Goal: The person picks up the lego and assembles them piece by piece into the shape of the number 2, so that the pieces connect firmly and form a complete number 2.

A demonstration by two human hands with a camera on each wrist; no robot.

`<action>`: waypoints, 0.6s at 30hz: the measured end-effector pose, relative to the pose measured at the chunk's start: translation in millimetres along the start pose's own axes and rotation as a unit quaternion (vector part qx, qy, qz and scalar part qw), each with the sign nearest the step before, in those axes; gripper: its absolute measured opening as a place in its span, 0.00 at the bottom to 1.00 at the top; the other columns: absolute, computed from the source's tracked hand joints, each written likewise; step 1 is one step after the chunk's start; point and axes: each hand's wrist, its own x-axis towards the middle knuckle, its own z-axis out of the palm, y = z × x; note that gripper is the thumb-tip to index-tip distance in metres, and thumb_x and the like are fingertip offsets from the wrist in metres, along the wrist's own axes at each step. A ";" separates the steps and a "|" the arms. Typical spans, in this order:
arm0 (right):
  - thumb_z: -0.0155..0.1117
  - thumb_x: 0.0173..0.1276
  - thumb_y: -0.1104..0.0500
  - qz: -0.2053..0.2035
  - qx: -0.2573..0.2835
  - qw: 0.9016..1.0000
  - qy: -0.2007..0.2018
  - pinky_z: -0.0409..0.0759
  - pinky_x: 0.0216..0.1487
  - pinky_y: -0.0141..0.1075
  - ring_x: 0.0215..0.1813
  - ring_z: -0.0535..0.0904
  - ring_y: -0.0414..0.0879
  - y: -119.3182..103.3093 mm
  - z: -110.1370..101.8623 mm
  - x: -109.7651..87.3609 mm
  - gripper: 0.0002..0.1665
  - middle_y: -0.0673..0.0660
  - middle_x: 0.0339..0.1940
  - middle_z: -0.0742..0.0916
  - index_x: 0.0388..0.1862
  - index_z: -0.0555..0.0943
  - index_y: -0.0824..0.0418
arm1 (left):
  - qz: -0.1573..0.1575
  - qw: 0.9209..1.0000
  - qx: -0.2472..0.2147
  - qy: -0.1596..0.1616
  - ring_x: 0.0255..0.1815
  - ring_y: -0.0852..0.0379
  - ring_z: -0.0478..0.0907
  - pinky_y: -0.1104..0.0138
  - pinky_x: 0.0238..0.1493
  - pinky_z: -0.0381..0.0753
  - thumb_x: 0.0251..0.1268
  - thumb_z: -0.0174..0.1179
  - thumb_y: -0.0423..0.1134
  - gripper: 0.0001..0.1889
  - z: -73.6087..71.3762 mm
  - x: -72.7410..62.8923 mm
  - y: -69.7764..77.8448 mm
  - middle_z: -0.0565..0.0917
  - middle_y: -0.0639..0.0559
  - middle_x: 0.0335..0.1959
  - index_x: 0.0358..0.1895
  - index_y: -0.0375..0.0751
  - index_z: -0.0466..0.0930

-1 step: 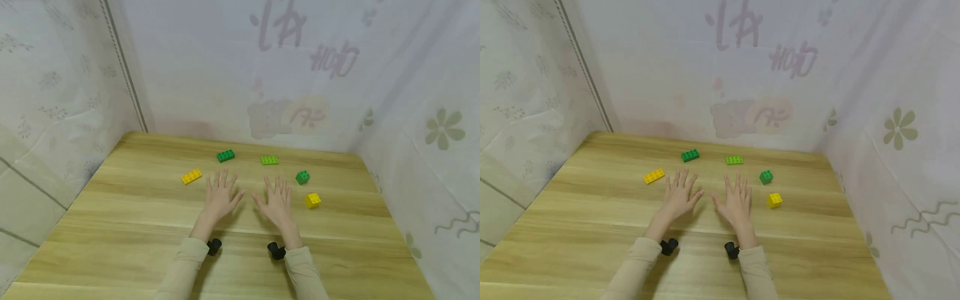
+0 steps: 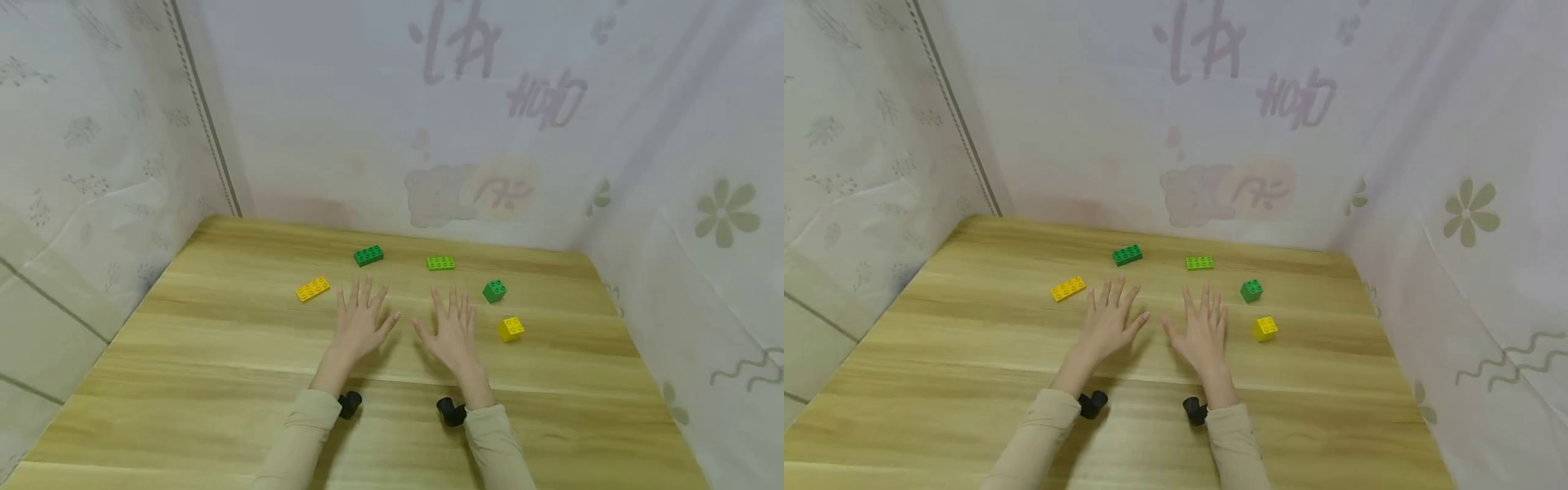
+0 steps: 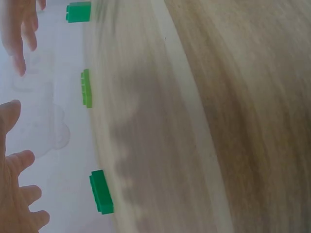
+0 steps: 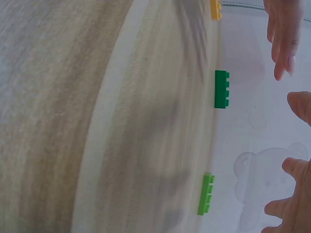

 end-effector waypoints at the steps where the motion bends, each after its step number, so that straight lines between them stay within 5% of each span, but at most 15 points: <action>1: 0.45 0.64 0.32 -0.001 0.000 1.000 -0.001 0.41 0.69 0.63 0.73 0.36 0.67 0.4 0.6 0.8 0.45 0.67 0.74 0.46 0.73 0.49 0.51 | 0.001 1.000 -0.001 0.002 0.74 0.41 0.37 0.40 0.69 0.39 0.67 0.39 0.62 0.33 -0.2 0.4 -0.2 0.45 0.42 0.73 0.70 0.50 0.54; 18: 0.54 0.64 0.40 0.034 0.038 0.999 -0.005 0.45 0.70 0.60 0.73 0.41 0.65 11.1 -0.6 -0.5 0.45 0.68 0.73 0.51 0.73 0.51 0.55 | -0.005 0.996 -0.082 -0.023 0.73 0.36 0.43 0.40 0.69 0.40 0.67 0.46 0.54 0.32 -5.6 21.3 -21.1 0.48 0.36 0.72 0.69 0.41 0.55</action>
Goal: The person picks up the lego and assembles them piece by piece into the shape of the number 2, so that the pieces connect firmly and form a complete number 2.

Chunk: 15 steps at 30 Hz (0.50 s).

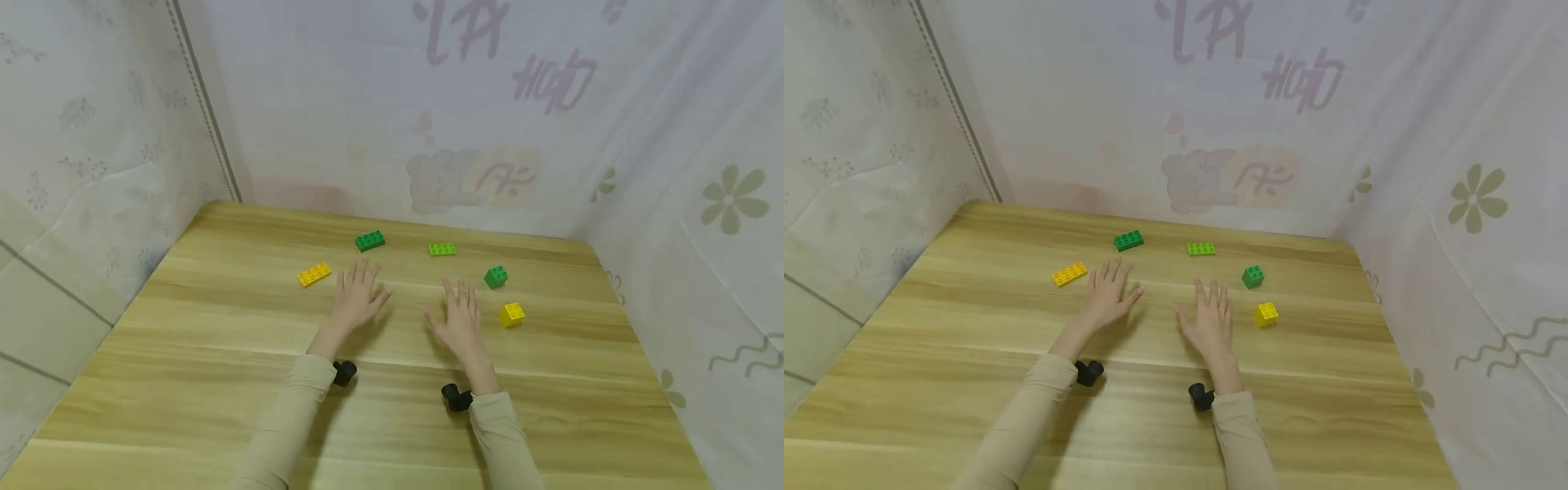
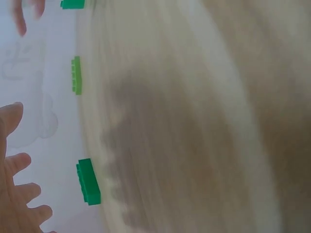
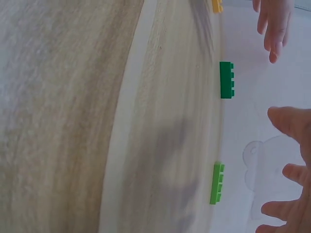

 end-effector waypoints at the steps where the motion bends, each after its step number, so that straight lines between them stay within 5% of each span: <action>1: 0.55 0.64 0.40 0.002 0.006 1.000 0.002 0.46 0.70 0.60 0.73 0.42 0.66 1.0 -0.3 0.7 0.44 0.68 0.73 0.52 0.72 0.51 0.55 | 0.000 1.000 -0.005 0.000 0.72 0.35 0.43 0.40 0.69 0.41 0.67 0.47 0.53 0.32 -1.4 3.7 -1.3 0.48 0.36 0.72 0.69 0.40 0.55; 15: 0.55 0.66 0.45 0.028 0.044 0.999 -0.005 0.46 0.70 0.60 0.72 0.46 0.67 15.3 -2.5 -3.4 0.41 0.70 0.72 0.54 0.72 0.52 0.56 | -0.031 0.997 -0.012 -0.063 0.72 0.32 0.38 0.40 0.69 0.39 0.70 0.43 0.52 0.34 -10.1 37.9 -29.6 0.40 0.33 0.73 0.71 0.36 0.47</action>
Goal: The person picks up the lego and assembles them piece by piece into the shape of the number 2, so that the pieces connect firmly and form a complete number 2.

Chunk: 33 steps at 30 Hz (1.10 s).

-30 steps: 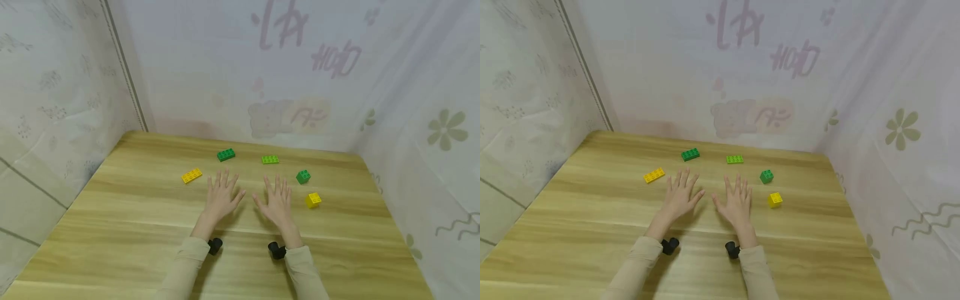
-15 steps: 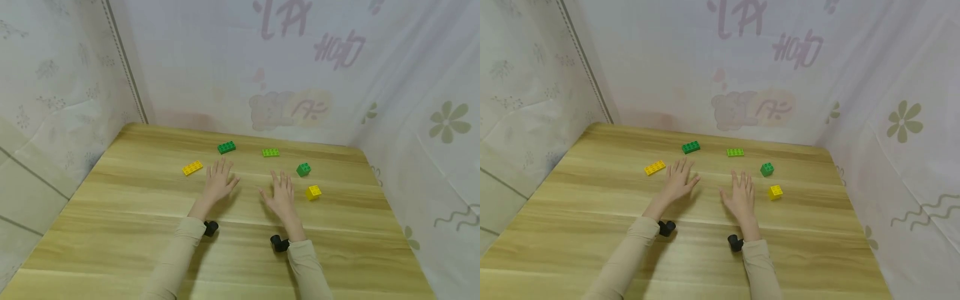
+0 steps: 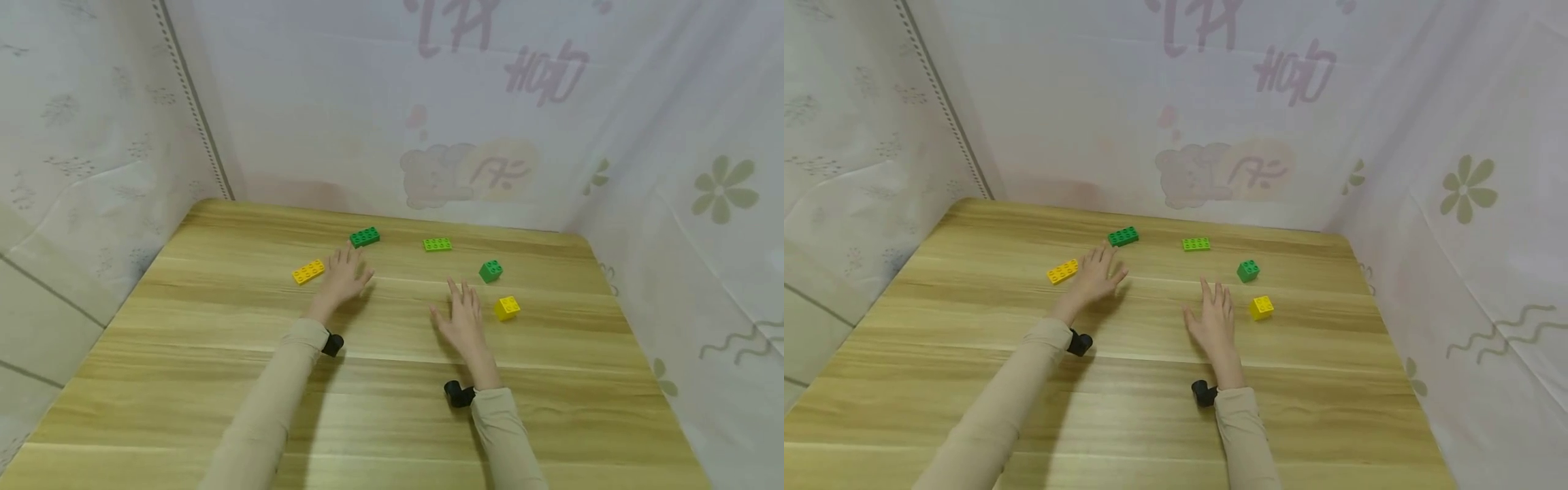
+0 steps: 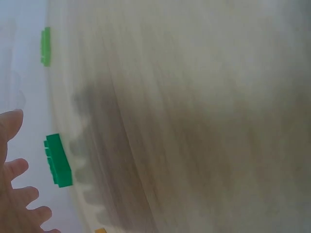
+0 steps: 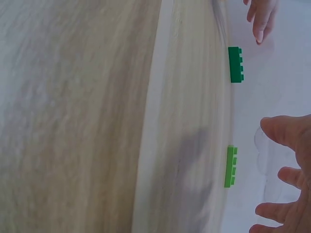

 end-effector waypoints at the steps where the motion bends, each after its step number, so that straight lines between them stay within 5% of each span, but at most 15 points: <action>1: 0.55 0.66 0.46 0.002 0.001 1.000 0.000 0.46 0.70 0.60 0.72 0.46 0.67 1.3 0.0 0.5 0.41 0.70 0.72 0.54 0.72 0.52 0.56 | -0.003 1.000 0.003 -0.001 0.72 0.32 0.39 0.41 0.69 0.39 0.70 0.43 0.52 0.34 0.0 3.1 -1.7 0.40 0.33 0.73 0.71 0.36 0.47; 8: 0.54 0.66 0.46 0.014 -0.004 1.000 -0.026 0.47 0.68 0.62 0.72 0.46 0.67 9.3 2.4 1.8 0.41 0.69 0.72 0.54 0.72 0.51 0.56 | -0.018 1.000 0.012 -0.012 0.71 0.32 0.42 0.42 0.70 0.41 0.69 0.44 0.52 0.36 1.4 24.8 -12.3 0.42 0.32 0.72 0.71 0.35 0.43; 17: 0.55 0.66 0.46 0.022 0.000 1.000 -0.021 0.49 0.69 0.61 0.72 0.48 0.66 19.3 6.5 -0.3 0.40 0.68 0.72 0.55 0.72 0.53 0.56 | -0.037 0.997 -0.057 -0.023 0.71 0.33 0.44 0.46 0.71 0.44 0.68 0.48 0.47 0.37 4.9 47.8 -20.3 0.45 0.29 0.71 0.70 0.30 0.40; 26: 0.55 0.66 0.47 0.028 0.008 0.999 -0.019 0.52 0.68 0.61 0.71 0.51 0.65 22.4 5.6 -2.7 0.39 0.69 0.71 0.57 0.72 0.53 0.55 | -0.068 0.996 -0.051 0.014 0.66 0.37 0.57 0.50 0.67 0.58 0.68 0.49 0.43 0.32 15.9 73.0 -29.8 0.60 0.30 0.64 0.67 0.27 0.49; 33: 0.56 0.65 0.49 0.022 0.015 1.000 -0.012 0.53 0.67 0.62 0.71 0.52 0.65 24.6 6.5 -0.7 0.39 0.69 0.71 0.57 0.71 0.54 0.57 | -0.081 0.995 -0.042 0.038 0.61 0.38 0.61 0.51 0.64 0.62 0.69 0.48 0.41 0.27 15.3 77.9 -23.6 0.65 0.31 0.61 0.64 0.27 0.56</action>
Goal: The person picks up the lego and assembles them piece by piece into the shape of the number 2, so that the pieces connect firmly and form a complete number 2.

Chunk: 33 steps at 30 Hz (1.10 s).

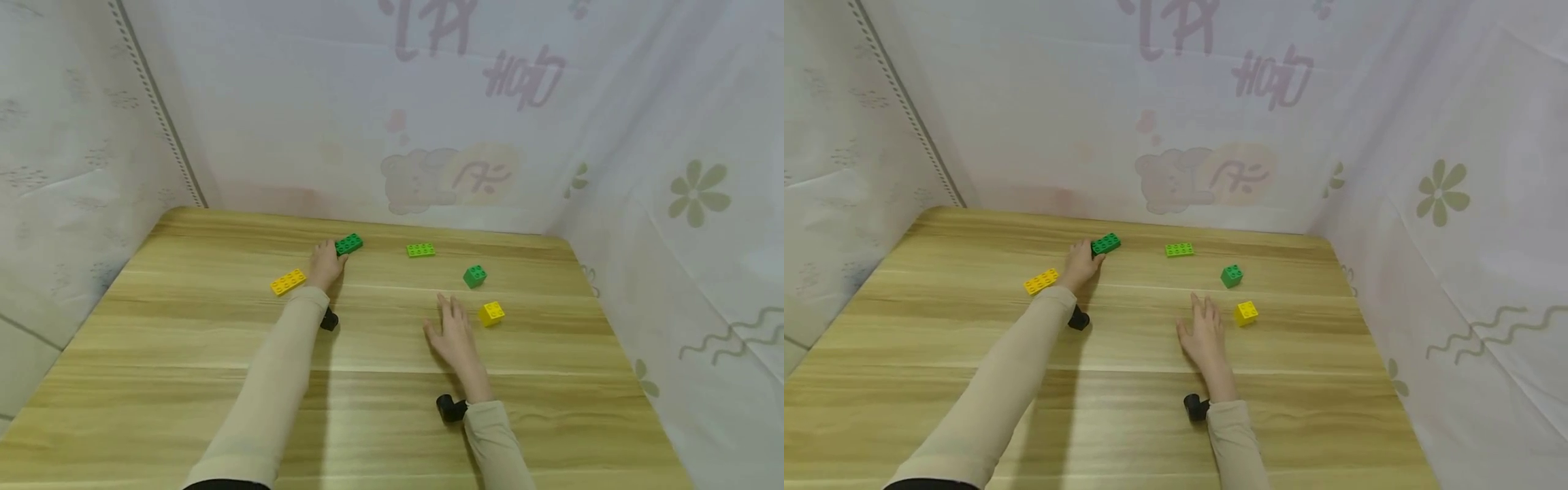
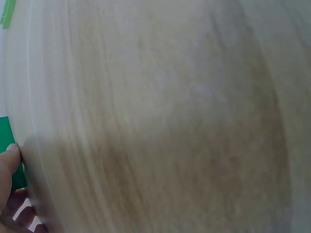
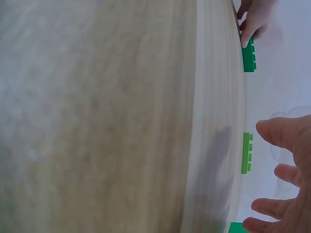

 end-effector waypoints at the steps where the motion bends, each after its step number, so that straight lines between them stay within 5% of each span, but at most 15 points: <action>1: 0.57 0.65 0.49 -0.001 0.003 1.000 0.002 0.54 0.67 0.62 0.71 0.52 0.65 -0.8 0.5 -0.5 0.39 0.69 0.71 0.57 0.71 0.54 0.57 | -0.003 1.000 -0.005 0.004 0.61 0.38 0.61 0.51 0.63 0.63 0.69 0.48 0.41 0.26 -0.7 -1.4 -1.0 0.65 0.31 0.60 0.63 0.27 0.57; 5: 0.57 0.65 0.52 -0.003 0.005 1.000 0.029 0.57 0.66 0.60 0.70 0.55 0.65 -0.2 -1.1 -2.4 0.38 0.69 0.70 0.59 0.70 0.56 0.58 | -0.008 1.000 -0.025 0.008 0.61 0.39 0.61 0.52 0.64 0.63 0.69 0.49 0.40 0.25 -2.1 -3.8 -5.5 0.66 0.32 0.60 0.63 0.28 0.58; 12: 0.62 0.60 0.62 -0.033 -0.004 0.987 0.154 0.59 0.64 0.59 0.66 0.58 0.65 14.1 -14.2 -5.4 0.32 0.70 0.64 0.67 0.63 0.66 0.65 | -0.002 0.999 -0.046 -0.016 0.61 0.40 0.65 0.53 0.64 0.65 0.69 0.49 0.39 0.24 -1.1 -9.4 -5.0 0.67 0.33 0.60 0.62 0.29 0.59; 16: 0.64 0.58 0.65 -0.019 -0.006 0.982 0.190 0.56 0.64 0.62 0.67 0.55 0.68 26.0 -24.3 -5.9 0.31 0.72 0.63 0.66 0.61 0.67 0.67 | 0.010 0.998 -0.053 -0.032 0.61 0.41 0.66 0.54 0.63 0.67 0.69 0.49 0.39 0.24 -1.0 -13.5 -2.8 0.68 0.33 0.60 0.63 0.29 0.59; 22: 0.64 0.58 0.64 0.063 0.018 0.982 0.176 0.56 0.66 0.59 0.67 0.55 0.66 42.4 -38.3 -2.4 0.35 0.71 0.66 0.63 0.64 0.63 0.66 | 0.027 0.996 -0.062 -0.051 0.60 0.41 0.67 0.54 0.62 0.67 0.68 0.50 0.38 0.24 -5.4 -19.4 1.3 0.69 0.33 0.60 0.62 0.30 0.60; 27: 0.65 0.58 0.61 0.137 0.087 0.976 0.148 0.59 0.66 0.58 0.65 0.59 0.66 52.8 -41.0 2.6 0.42 0.71 0.64 0.64 0.68 0.56 0.66 | 0.030 0.996 -0.062 -0.064 0.60 0.43 0.67 0.54 0.63 0.67 0.67 0.51 0.39 0.24 -8.4 -25.5 0.7 0.68 0.35 0.61 0.63 0.32 0.60; 33: 0.63 0.60 0.60 0.164 0.122 0.972 0.114 0.57 0.68 0.54 0.67 0.59 0.64 58.5 -37.1 2.1 0.42 0.72 0.65 0.64 0.68 0.54 0.70 | 0.032 0.994 -0.066 -0.084 0.64 0.43 0.64 0.54 0.66 0.63 0.66 0.53 0.38 0.25 -10.1 -37.0 -2.9 0.67 0.36 0.62 0.63 0.33 0.60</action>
